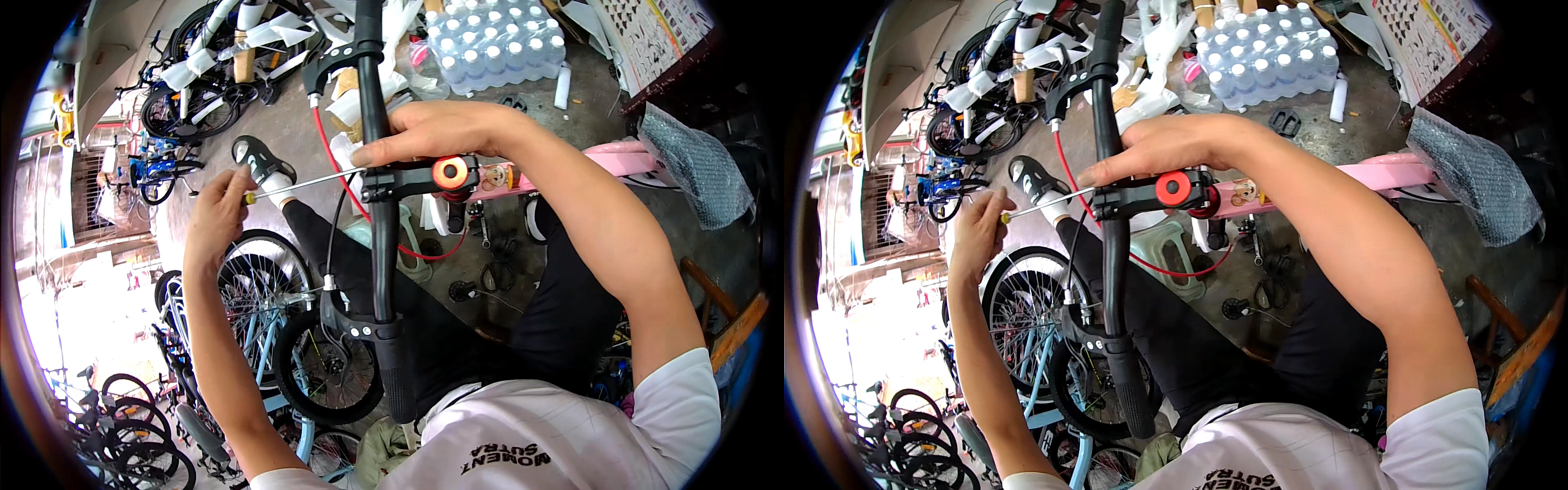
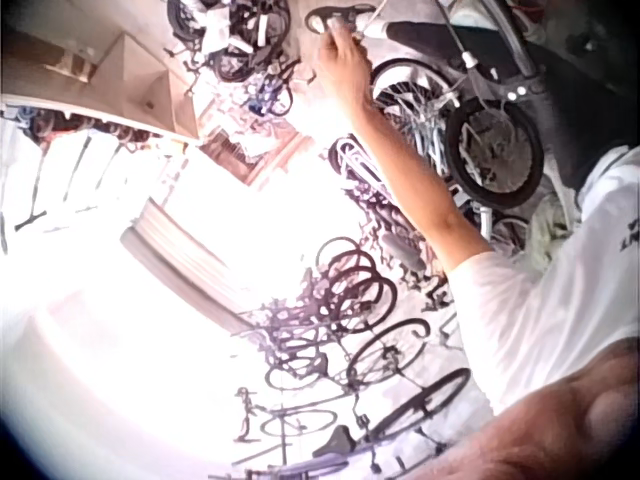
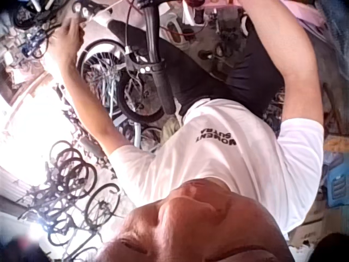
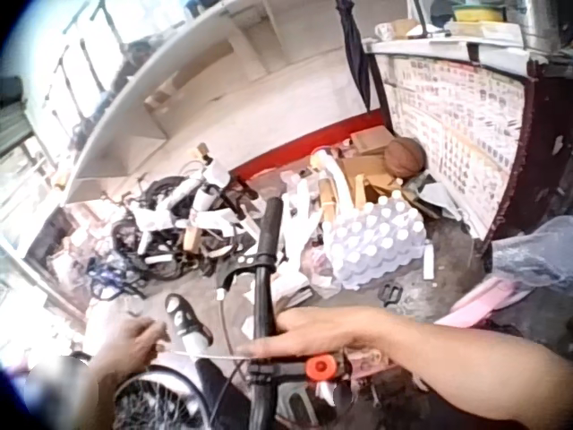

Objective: The person attaches components to a bicycle handlebar using a hex key and adjusts the cables by hand.

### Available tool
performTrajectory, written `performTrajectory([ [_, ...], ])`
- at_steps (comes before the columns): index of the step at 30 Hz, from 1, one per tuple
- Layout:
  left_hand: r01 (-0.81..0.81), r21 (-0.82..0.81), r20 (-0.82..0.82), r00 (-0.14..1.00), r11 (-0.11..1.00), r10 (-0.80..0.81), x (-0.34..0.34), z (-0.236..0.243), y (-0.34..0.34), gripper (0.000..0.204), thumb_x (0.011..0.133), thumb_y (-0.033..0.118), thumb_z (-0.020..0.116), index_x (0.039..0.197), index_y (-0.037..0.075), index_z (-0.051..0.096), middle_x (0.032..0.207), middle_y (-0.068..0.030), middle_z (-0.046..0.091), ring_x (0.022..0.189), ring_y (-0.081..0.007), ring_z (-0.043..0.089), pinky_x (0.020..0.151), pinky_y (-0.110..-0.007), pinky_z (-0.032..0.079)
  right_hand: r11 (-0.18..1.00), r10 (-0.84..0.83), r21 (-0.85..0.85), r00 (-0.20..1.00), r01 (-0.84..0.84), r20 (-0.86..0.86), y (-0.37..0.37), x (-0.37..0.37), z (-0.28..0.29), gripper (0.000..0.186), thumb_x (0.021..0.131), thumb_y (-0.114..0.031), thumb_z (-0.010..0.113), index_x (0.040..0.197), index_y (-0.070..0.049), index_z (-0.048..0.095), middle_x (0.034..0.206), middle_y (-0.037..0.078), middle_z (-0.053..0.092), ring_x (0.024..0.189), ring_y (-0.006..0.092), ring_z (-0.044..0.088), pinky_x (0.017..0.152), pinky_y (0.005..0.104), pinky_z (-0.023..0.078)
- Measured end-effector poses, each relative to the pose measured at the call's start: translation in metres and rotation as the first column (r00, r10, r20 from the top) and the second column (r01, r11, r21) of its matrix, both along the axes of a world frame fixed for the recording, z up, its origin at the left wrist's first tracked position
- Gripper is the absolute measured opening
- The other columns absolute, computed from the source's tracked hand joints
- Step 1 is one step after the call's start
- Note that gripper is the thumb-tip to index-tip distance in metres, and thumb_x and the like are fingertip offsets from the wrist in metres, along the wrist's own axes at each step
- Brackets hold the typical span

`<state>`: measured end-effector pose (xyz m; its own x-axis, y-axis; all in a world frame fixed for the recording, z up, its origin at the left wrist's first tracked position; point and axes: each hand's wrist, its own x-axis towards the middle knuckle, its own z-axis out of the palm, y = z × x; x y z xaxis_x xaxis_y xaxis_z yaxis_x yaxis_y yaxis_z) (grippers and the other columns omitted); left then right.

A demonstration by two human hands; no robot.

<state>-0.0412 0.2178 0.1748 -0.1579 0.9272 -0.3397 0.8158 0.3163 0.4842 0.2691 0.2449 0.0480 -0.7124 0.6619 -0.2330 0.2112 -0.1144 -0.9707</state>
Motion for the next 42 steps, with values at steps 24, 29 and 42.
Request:
performTrajectory([
  [24, -0.100, 0.015, 0.129, 0.987, 0.995, 0.097, -0.011, 0.011, -0.019, 0.038, 0.104, 0.041, 0.060, 0.091, 0.006, 0.064, 0.059, 0.0087, 0.041, 0.046, 0.0002, 0.030, 0.041, -0.019, 0.020, 0.998, 0.026, -0.054, 0.995, -0.032, -0.098, -0.008, 0.002, 0.018, 0.061, 0.087, -0.060, 0.072, 0.105, -0.002, 0.074, 0.094, 0.002, 0.069, 0.085, 0.0111, 0.062, 0.076, 0.0272, 0.048],
  [29, -0.069, -0.086, 0.139, 0.987, 0.994, 0.080, -0.013, 0.015, -0.016, 0.038, 0.105, 0.043, 0.059, 0.094, 0.007, 0.064, 0.059, 0.0085, 0.037, 0.046, -0.0009, 0.028, 0.040, -0.021, 0.017, 0.998, 0.023, -0.055, 0.995, -0.029, -0.101, -0.008, 0.002, 0.015, 0.060, 0.088, -0.059, 0.072, 0.103, -0.001, 0.074, 0.091, 0.001, 0.067, 0.083, 0.0105, 0.061, 0.074, 0.0273, 0.047],
  [42, -0.095, -0.154, 0.059, 0.993, 0.983, 0.105, -0.002, 0.042, -0.013, 0.041, 0.104, 0.044, 0.057, 0.099, 0.004, 0.068, 0.057, 0.0067, 0.040, 0.045, -0.0029, 0.030, 0.041, -0.022, 0.019, 0.998, 0.015, -0.053, 0.996, -0.020, -0.086, -0.006, -0.001, 0.011, 0.055, 0.085, -0.060, 0.072, 0.097, -0.006, 0.076, 0.086, -0.001, 0.066, 0.078, 0.0098, 0.059, 0.068, 0.0273, 0.045],
])
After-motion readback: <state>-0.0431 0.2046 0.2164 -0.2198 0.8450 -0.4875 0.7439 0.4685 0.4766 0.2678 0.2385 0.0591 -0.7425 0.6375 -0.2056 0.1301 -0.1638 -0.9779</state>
